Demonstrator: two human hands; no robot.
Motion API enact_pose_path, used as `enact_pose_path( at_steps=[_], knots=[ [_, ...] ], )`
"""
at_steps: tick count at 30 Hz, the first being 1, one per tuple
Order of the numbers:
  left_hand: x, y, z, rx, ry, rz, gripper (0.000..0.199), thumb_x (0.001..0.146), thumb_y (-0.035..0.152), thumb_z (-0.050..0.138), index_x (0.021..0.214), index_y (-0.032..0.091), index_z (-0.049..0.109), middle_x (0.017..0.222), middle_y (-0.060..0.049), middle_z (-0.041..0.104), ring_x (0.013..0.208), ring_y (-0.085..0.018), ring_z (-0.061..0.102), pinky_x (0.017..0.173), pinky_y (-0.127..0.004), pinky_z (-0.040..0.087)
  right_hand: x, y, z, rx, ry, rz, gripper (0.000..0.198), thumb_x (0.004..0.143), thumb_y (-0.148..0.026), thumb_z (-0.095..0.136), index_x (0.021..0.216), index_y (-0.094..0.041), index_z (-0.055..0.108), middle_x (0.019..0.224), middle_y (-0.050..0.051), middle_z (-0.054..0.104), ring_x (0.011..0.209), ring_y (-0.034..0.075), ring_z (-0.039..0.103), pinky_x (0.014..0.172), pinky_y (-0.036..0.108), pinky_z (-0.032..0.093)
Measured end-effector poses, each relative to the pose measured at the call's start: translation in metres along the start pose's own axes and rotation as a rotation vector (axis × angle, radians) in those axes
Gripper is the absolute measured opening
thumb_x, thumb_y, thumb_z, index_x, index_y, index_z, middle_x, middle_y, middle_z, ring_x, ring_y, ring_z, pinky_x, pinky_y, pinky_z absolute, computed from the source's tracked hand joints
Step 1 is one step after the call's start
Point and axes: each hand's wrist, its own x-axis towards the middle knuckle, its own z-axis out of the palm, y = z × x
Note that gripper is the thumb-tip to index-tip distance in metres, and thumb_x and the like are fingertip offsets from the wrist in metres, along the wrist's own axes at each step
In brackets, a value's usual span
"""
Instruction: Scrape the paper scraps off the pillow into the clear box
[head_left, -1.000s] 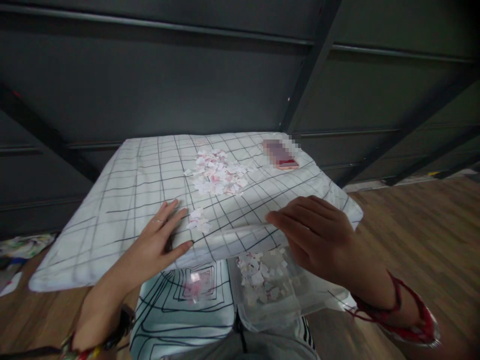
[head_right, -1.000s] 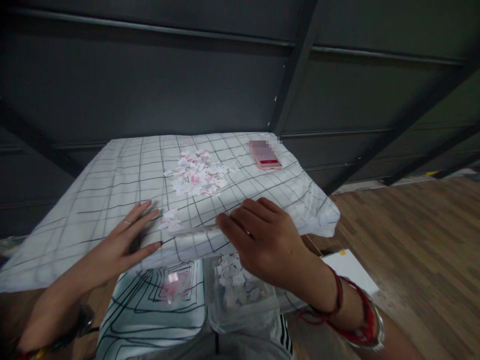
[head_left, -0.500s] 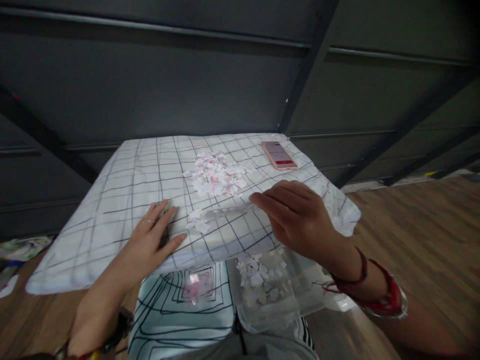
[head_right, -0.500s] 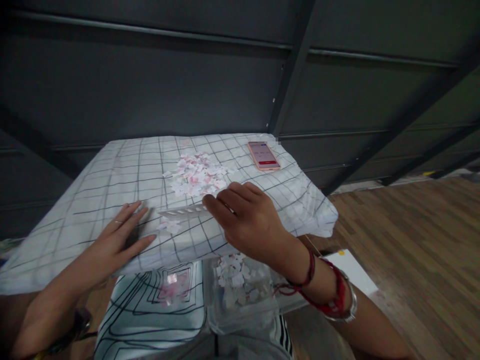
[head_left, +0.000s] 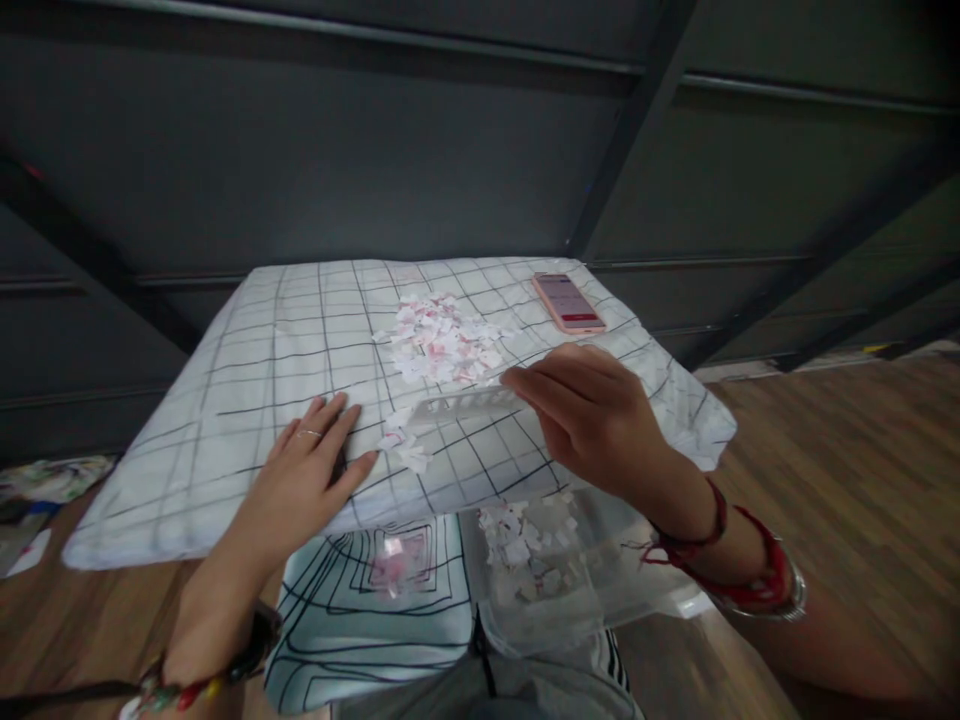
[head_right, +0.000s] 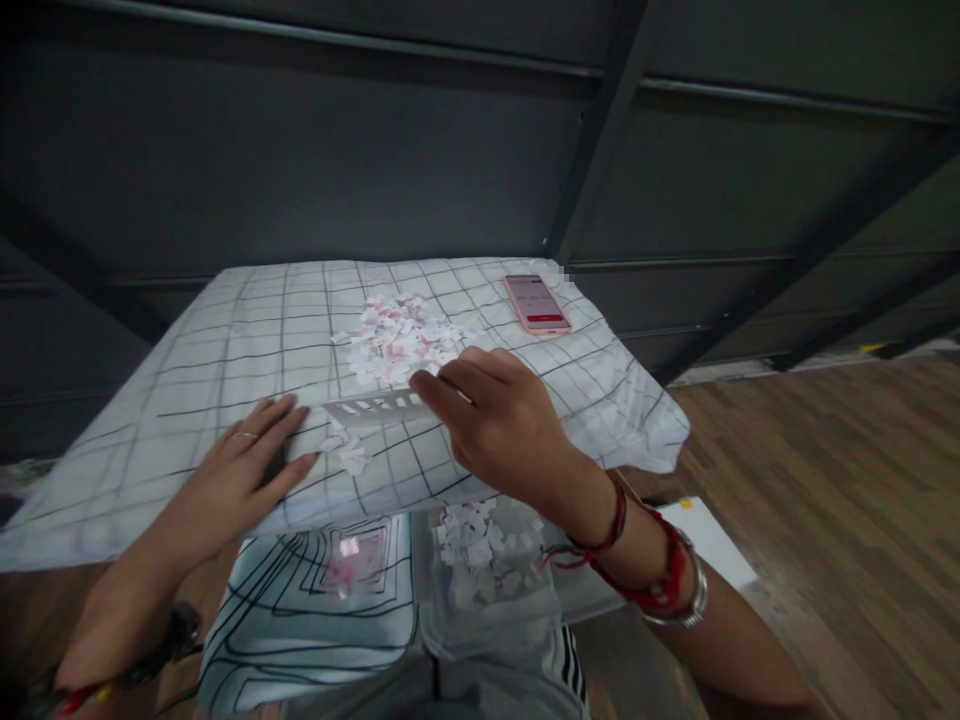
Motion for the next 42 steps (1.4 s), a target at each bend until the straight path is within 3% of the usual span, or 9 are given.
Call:
enact_pose_path(
  at_steps=[10, 29, 42],
  knots=[
    [-0.001, 0.005, -0.002, 0.016, -0.011, -0.042, 0.073, 0.088, 0.063, 0.023, 0.135, 0.010, 0.042, 0.147, -0.016, 0.036, 0.139, -0.031, 0.026, 0.112, -0.050, 0.026, -0.001, 0.002, 0.012, 0.026, 0.015, 0.051, 0.023, 0.081, -0.001, 0.047, 0.093, -0.012, 0.062, 0.070, 0.002, 0.061, 0.067, 0.015, 0.049, 0.061, 0.029, 0.037],
    [0.000, 0.010, -0.004, -0.003, -0.006, -0.061, 0.069, 0.087, 0.060, 0.028, 0.134, 0.011, 0.042, 0.148, -0.016, 0.036, 0.138, -0.031, 0.027, 0.112, -0.050, 0.026, 0.001, 0.000, 0.006, 0.099, -0.041, 0.021, 0.021, 0.081, -0.004, 0.047, 0.091, -0.012, 0.064, 0.068, 0.003, 0.060, 0.065, 0.015, 0.050, 0.060, 0.029, 0.038],
    [-0.001, 0.011, -0.003, -0.003, 0.027, -0.075, 0.067, 0.087, 0.057, 0.030, 0.132, 0.010, 0.044, 0.146, -0.016, 0.039, 0.137, -0.030, 0.030, 0.112, -0.048, 0.027, 0.001, -0.001, 0.007, 0.083, -0.009, 0.012, 0.023, 0.080, -0.003, 0.046, 0.091, -0.015, 0.062, 0.069, 0.002, 0.061, 0.066, 0.014, 0.051, 0.062, 0.029, 0.041]
  ],
)
